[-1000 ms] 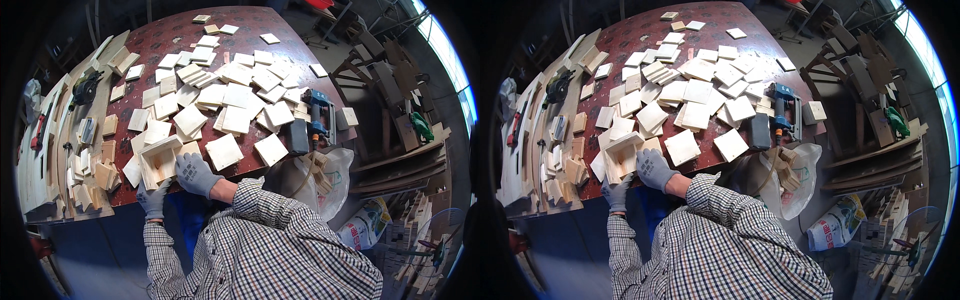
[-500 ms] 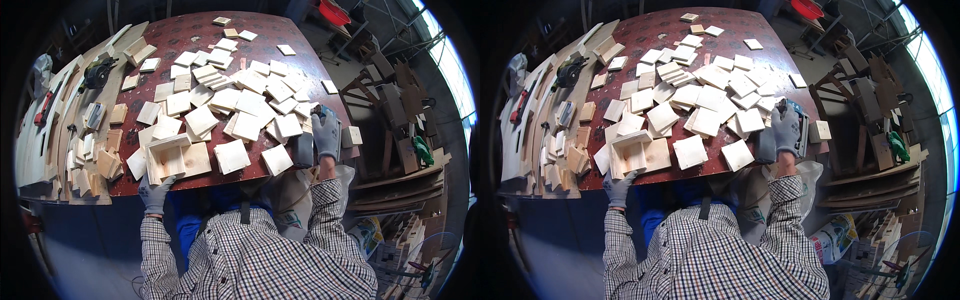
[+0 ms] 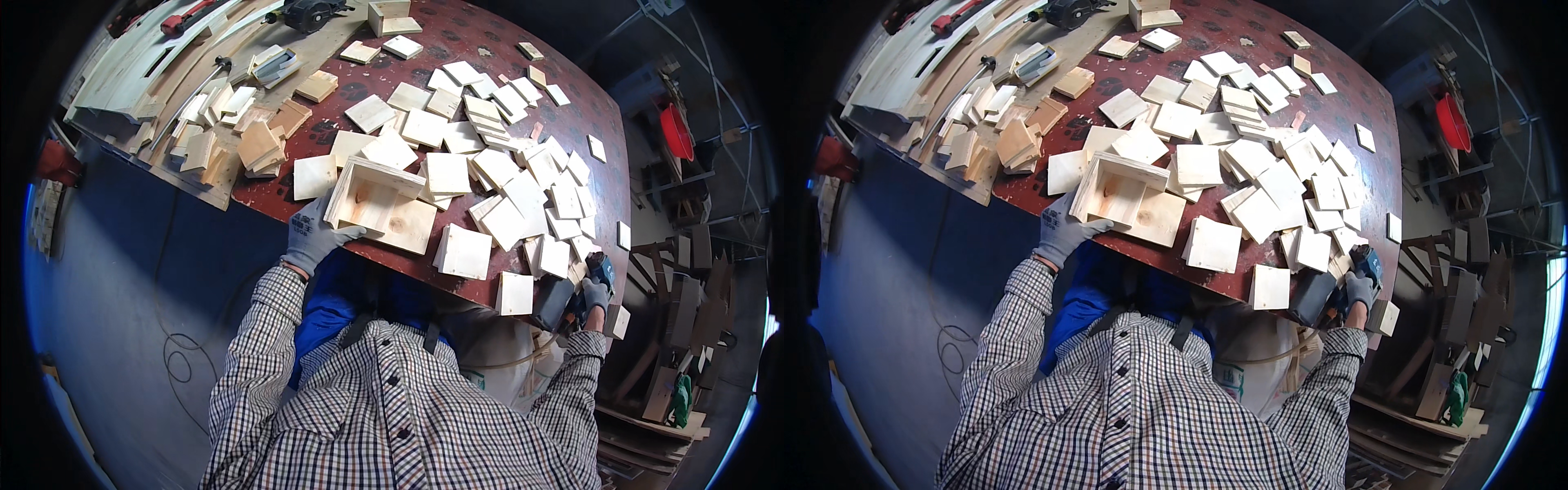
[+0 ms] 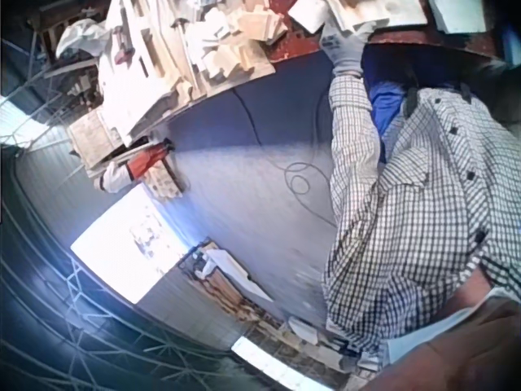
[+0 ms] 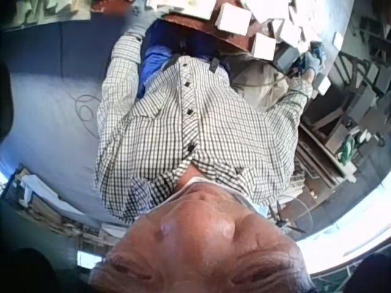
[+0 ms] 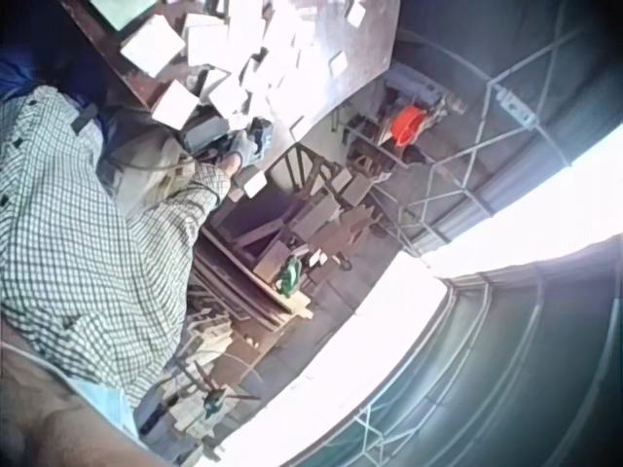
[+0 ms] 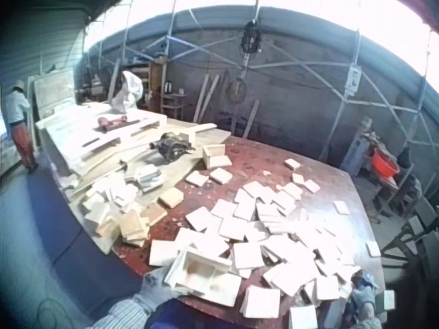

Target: The person assembles small wooden boxes by hand, arranging pre-cut pieces on a workbench and using a pneumatic nail gun to fasten them. The person repeatedly picks up pieces, aligns them, and secures them into box shapes.

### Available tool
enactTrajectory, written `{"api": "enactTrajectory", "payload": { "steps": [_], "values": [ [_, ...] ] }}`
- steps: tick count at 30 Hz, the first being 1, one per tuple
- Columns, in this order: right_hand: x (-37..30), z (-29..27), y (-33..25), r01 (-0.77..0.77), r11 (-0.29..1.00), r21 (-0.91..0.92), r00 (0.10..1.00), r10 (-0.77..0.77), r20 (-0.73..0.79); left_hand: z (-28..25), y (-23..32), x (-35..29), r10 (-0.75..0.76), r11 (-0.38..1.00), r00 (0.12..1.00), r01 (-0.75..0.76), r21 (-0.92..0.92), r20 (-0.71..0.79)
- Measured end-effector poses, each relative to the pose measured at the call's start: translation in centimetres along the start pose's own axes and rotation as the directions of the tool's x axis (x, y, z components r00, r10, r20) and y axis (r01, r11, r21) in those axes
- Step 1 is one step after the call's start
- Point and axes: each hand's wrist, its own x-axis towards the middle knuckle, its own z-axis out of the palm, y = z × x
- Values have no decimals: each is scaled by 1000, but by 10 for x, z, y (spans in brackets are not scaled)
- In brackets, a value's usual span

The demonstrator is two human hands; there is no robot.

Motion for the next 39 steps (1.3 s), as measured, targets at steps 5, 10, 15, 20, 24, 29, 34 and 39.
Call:
{"api": "enactTrajectory", "payload": {
  "steps": [5, 10, 15, 20, 24, 29, 34, 39],
  "values": [
    [31, 1, 4, -40, 999, 32, 990, 35, 140, 5, -11, 0, 30, 999, 1000, -30, 12, -2],
    [69, 23, 45, -133, 948, 290, 991, 125, 47, 8, -10, 0, 50, 999, 998, -50, -11, -24],
    [48, 22, 39, -71, 902, 426, 991, 112, -71, 5, -6, 1, 45, 998, 999, -44, 40, -23],
    [-16, -39, 21, -63, 945, 322, 975, 126, -180, 5, -13, -3, 32, 996, 999, -32, 84, 1],
    [-104, -96, 28, 126, 851, 510, 939, 64, -339, 9, -9, 1, 26, 999, 1000, -27, 34, 11],
    [-262, -143, -23, 262, 411, 873, 965, -104, -240, 1, 0, 1, -2, 1000, 1000, 2, -17, 12],
    [-368, -151, -87, 106, 184, 977, 933, -357, -34, 0, 1, 2, 40, 995, 999, -40, -95, 0],
    [-406, -122, -153, 45, 409, 911, 736, -630, 247, 7, -2, 4, 75, 990, 996, -79, -114, -43]
  ]
}}
